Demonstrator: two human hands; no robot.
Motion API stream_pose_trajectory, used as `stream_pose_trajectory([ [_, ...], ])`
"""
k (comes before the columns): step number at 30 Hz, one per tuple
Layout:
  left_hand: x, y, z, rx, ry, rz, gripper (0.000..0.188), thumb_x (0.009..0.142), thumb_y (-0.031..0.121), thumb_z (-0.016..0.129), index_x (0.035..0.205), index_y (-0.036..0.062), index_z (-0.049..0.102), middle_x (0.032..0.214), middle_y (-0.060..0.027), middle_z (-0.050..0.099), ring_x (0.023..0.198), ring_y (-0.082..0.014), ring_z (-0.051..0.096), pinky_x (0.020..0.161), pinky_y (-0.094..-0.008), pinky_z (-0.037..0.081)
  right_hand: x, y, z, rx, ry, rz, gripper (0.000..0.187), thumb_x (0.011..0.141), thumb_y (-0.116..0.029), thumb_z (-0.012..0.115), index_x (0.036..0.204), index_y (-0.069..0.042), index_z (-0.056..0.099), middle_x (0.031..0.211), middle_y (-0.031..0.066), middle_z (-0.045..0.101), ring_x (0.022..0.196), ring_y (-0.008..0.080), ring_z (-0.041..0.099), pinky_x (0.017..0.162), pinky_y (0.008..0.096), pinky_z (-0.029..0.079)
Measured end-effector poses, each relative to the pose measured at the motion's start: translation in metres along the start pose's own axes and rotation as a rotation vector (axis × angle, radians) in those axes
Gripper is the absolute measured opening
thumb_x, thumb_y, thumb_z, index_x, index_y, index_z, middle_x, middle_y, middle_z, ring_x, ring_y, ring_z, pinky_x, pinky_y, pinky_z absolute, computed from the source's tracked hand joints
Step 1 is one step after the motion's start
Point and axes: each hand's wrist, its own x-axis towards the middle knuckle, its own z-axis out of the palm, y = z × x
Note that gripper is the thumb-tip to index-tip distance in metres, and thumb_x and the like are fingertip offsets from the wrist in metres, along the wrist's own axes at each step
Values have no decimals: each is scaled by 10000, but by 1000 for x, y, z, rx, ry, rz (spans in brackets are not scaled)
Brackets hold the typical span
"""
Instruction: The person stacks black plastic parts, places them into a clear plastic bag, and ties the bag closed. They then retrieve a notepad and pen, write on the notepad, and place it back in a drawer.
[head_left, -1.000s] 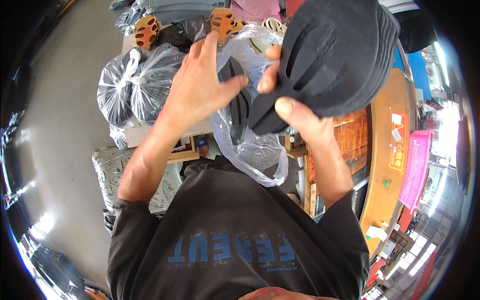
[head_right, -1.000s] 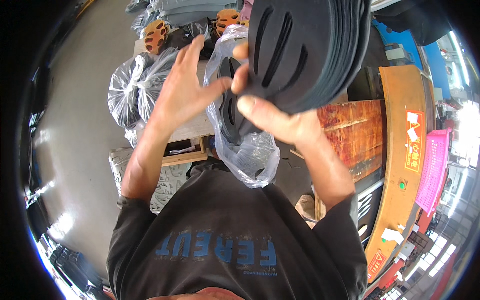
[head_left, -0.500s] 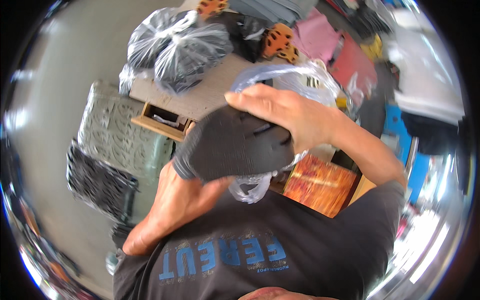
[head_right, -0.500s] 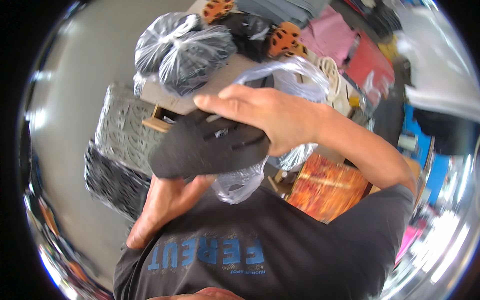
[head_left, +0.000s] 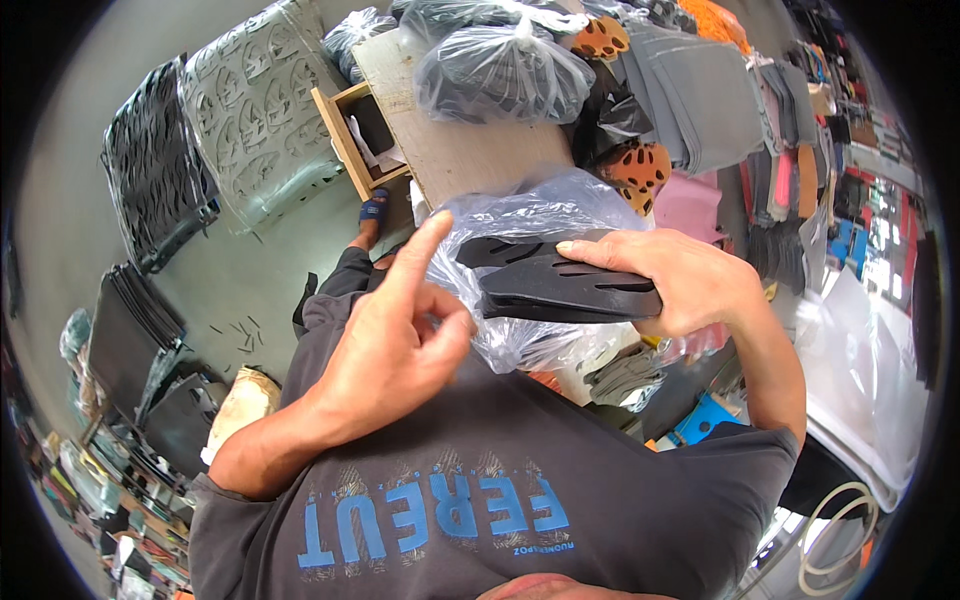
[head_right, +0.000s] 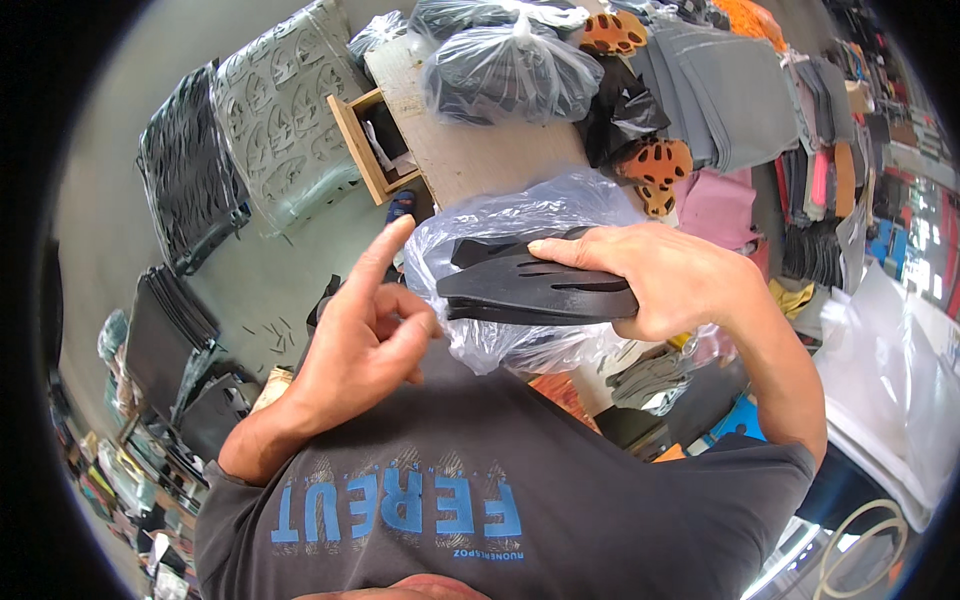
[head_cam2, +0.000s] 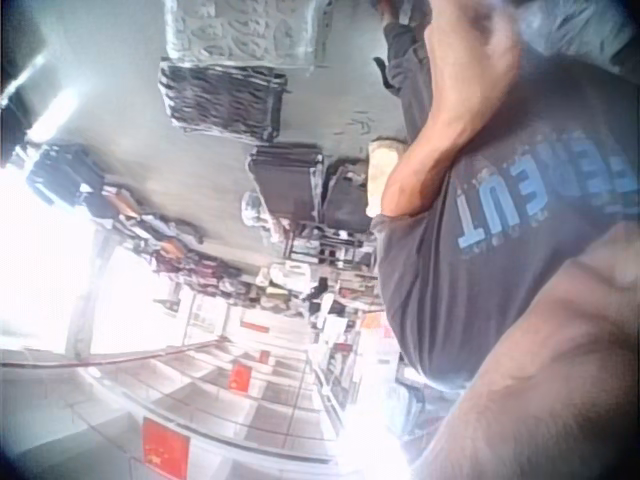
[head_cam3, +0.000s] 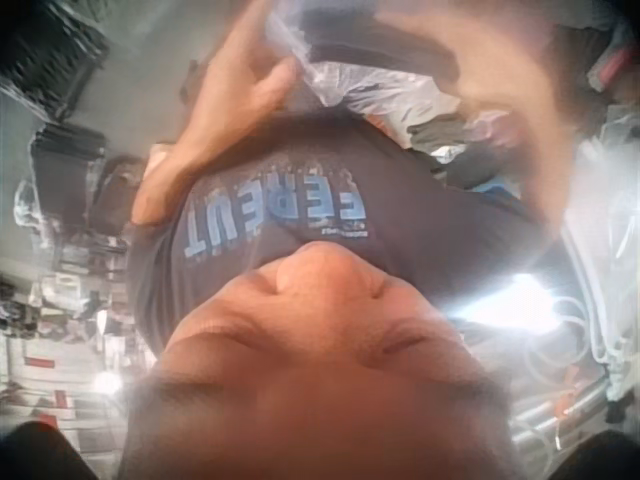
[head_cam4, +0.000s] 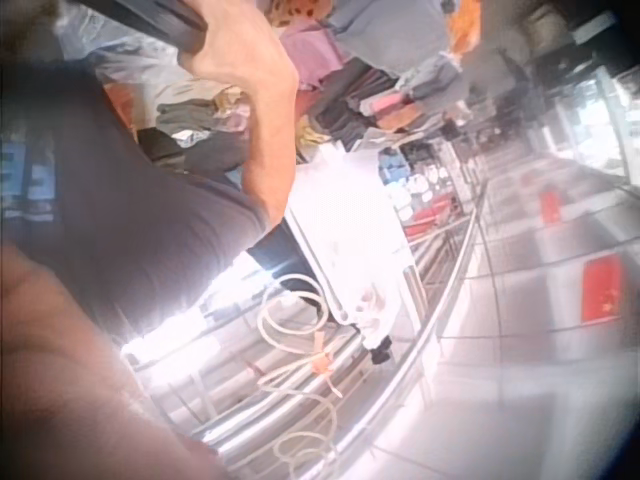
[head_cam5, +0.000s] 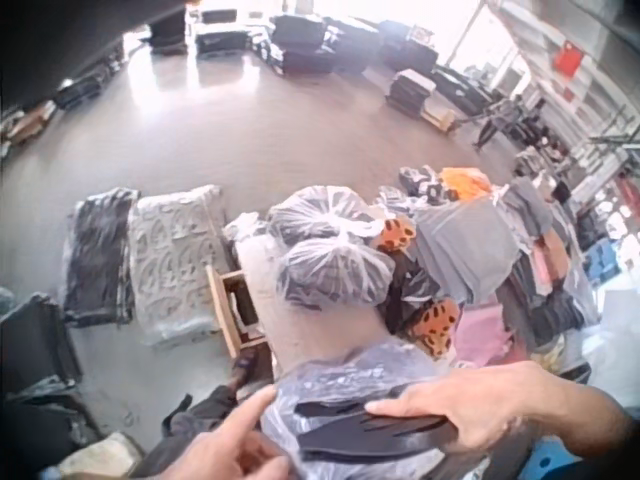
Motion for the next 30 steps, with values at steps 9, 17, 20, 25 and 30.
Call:
stream_pose_trajectory([
  [9,-10,-18,6,367,25,139,1132,829,295,918,1689,47,224,721,-62,670,632,-165,693,593,-326,544,23,17,13,-532,203,302,777,801,-35,682,1558,-105,519,1079,271,668,1005,457,689,892,518,558],
  [17,39,-31,32,1053,56,618,592,865,99,667,1443,18,569,591,-91,641,508,-290,676,478,-435,524,49,23,28,-776,278,103,700,845,-34,710,1516,-158,557,1099,208,680,1005,373,702,836,475,556],
  [20,40,-29,15,772,62,755,253,837,19,685,1088,42,673,606,-89,637,531,-295,683,501,-414,529,61,38,40,-781,275,-66,681,864,-53,695,1514,-211,565,1081,138,682,1113,320,665,935,448,492],
  [25,14,-31,-7,598,40,836,288,762,-25,732,1036,40,670,835,-95,718,711,-273,725,650,-368,583,77,63,60,-762,360,-211,736,882,-81,673,1570,-300,527,1095,117,660,1038,323,661,944,450,487],
  [30,64,-47,54,1150,106,1086,478,813,194,706,1255,17,665,1039,-85,666,1016,-277,635,885,-417,498,87,68,59,-751,361,-216,728,867,-115,707,1554,-293,545,1121,124,685,1066,331,692,949,451,509],
])
